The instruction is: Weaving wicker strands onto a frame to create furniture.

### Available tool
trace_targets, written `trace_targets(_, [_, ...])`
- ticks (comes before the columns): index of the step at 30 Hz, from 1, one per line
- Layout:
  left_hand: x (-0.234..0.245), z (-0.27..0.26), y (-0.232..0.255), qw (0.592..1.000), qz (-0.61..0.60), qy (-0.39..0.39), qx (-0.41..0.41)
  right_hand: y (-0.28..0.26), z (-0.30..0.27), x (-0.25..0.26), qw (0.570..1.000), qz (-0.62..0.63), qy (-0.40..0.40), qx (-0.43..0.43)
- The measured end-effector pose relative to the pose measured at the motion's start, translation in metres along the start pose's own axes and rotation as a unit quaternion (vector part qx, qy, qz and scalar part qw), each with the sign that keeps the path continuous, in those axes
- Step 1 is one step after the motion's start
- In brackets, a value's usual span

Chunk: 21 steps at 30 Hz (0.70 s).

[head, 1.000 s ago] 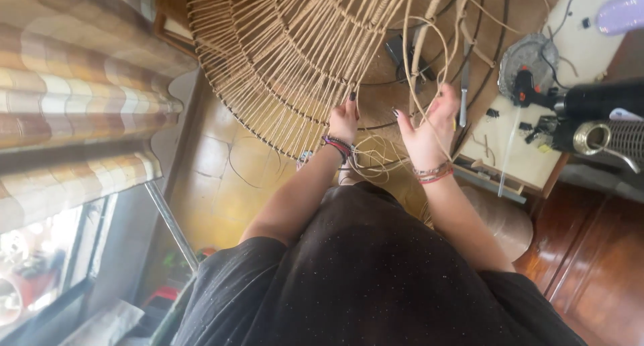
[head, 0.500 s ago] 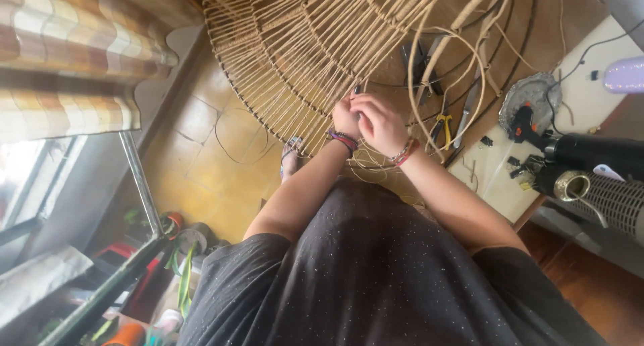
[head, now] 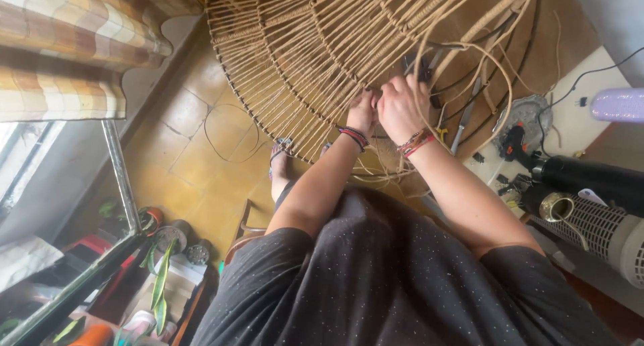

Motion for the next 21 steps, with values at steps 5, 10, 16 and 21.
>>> trace_targets(5, [0.025,0.092,-0.056,0.998,0.057,0.0,0.009,0.034,0.002,-0.061,0.985,0.046,-0.123,-0.116])
trace_targets(10, [0.015,0.118,-0.074,0.985,0.17,-0.036,0.012,0.05,-0.027,-0.187,0.851,0.319,-0.308,-0.282])
trace_targets(16, [0.008,0.121,-0.076,0.937,0.338,-0.087,0.012,0.069,-0.013,-0.072,0.515,0.636,0.016,-0.574])
trace_targets(21, [-0.027,-0.081,0.088,0.855,0.459,-0.109,-0.215,0.071,0.014,0.059,0.744,0.533,0.235,-0.326])
Point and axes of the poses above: each hand's wrist, its own z-axis towards the middle knuckle, its own x-axis out of the back of the hand, y = z × x, the point moved 10 cm from there along z, towards the middle knuckle, and after that the axes turned 5 degrees about -z, right-handed, at the moved point
